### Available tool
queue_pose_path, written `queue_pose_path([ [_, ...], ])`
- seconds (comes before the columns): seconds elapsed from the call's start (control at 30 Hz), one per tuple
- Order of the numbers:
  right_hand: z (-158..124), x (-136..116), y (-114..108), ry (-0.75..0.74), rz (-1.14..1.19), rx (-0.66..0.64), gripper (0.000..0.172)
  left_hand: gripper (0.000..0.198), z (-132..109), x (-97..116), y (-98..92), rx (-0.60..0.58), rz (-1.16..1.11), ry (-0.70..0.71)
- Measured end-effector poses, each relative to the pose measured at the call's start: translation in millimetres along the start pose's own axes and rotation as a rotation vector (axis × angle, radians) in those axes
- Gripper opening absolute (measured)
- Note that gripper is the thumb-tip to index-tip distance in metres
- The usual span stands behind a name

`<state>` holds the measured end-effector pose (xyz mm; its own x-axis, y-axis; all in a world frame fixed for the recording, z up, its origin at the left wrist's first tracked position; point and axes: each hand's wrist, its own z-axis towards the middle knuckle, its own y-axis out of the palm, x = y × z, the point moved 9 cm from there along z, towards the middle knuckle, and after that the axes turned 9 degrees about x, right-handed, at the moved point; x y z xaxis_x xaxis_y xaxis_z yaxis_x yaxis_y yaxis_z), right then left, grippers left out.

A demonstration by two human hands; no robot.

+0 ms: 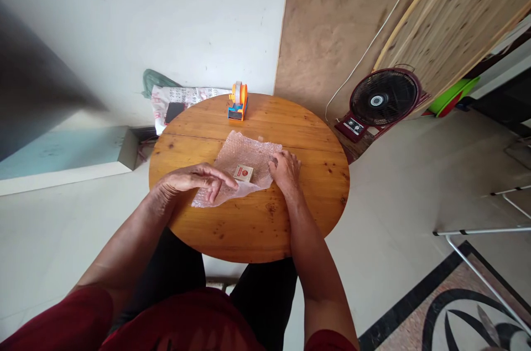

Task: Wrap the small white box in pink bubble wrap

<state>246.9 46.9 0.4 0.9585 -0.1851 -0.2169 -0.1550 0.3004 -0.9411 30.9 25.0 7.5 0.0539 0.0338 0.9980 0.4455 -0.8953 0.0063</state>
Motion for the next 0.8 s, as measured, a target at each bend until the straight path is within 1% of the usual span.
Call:
queue_pose_path([
  [0.07, 0, 1, 0, 0.001, 0.008, 0.009, 0.030, 0.045, -3, -2, 18.0, -0.123, 0.082, -0.032],
  [0.13, 0, 2, 1, 0.003, 0.018, 0.024, 0.029, 0.038, -5, -1, 35.6, -0.176, 0.232, -0.055],
  [0.17, 0, 2, 1, 0.003, 0.024, 0.032, 0.029, 0.035, -6, 5, 45.3, -0.193, 0.306, -0.021],
  [0.23, 1, 3, 1, 0.003, 0.036, 0.048, 0.029, 0.031, -7, 21, 68.2, -0.247, 0.463, 0.140],
  [0.3, 1, 5, 1, 0.007, 0.045, 0.064, 0.029, 0.031, -8, 31, 79.9, -0.226, 0.555, 0.222],
  [0.33, 2, 5, 1, 0.009, 0.049, 0.066, 0.029, 0.031, -8, 33, 82.6, -0.214, 0.581, 0.240],
  [0.4, 2, 7, 1, 0.013, 0.057, 0.065, 0.030, 0.029, -8, 35, 81.4, -0.184, 0.591, 0.240],
  [0.47, 2, 8, 1, 0.015, 0.061, 0.070, 0.030, 0.025, -8, 34, 72.8, -0.144, 0.564, 0.201],
  [0.5, 3, 8, 0, 0.015, 0.061, 0.075, 0.030, 0.023, -7, 34, 65.0, -0.102, 0.538, 0.174],
  [0.53, 3, 8, 0, 0.013, 0.061, 0.079, 0.031, 0.022, -6, 35, 54.2, -0.035, 0.510, 0.146],
  [0.57, 3, 8, 0, 0.008, 0.060, 0.081, 0.031, 0.023, -4, 35, 40.3, 0.062, 0.484, 0.122],
  [0.67, 4, 8, 2, -0.003, 0.052, 0.073, 0.033, 0.032, 3, 38, -12.3, 0.466, 0.476, 0.109],
  [0.7, 5, 9, 3, -0.002, 0.046, 0.067, 0.034, 0.033, 8, 38, -24.4, 0.547, 0.513, 0.130],
  [0.77, 5, 9, 4, 0.002, 0.032, 0.063, 0.036, 0.035, 23, 32, -39.3, 0.617, 0.587, 0.173],
  [0.8, 5, 9, 4, 0.003, 0.025, 0.061, 0.038, 0.036, 33, 27, -43.7, 0.619, 0.625, 0.183],
])
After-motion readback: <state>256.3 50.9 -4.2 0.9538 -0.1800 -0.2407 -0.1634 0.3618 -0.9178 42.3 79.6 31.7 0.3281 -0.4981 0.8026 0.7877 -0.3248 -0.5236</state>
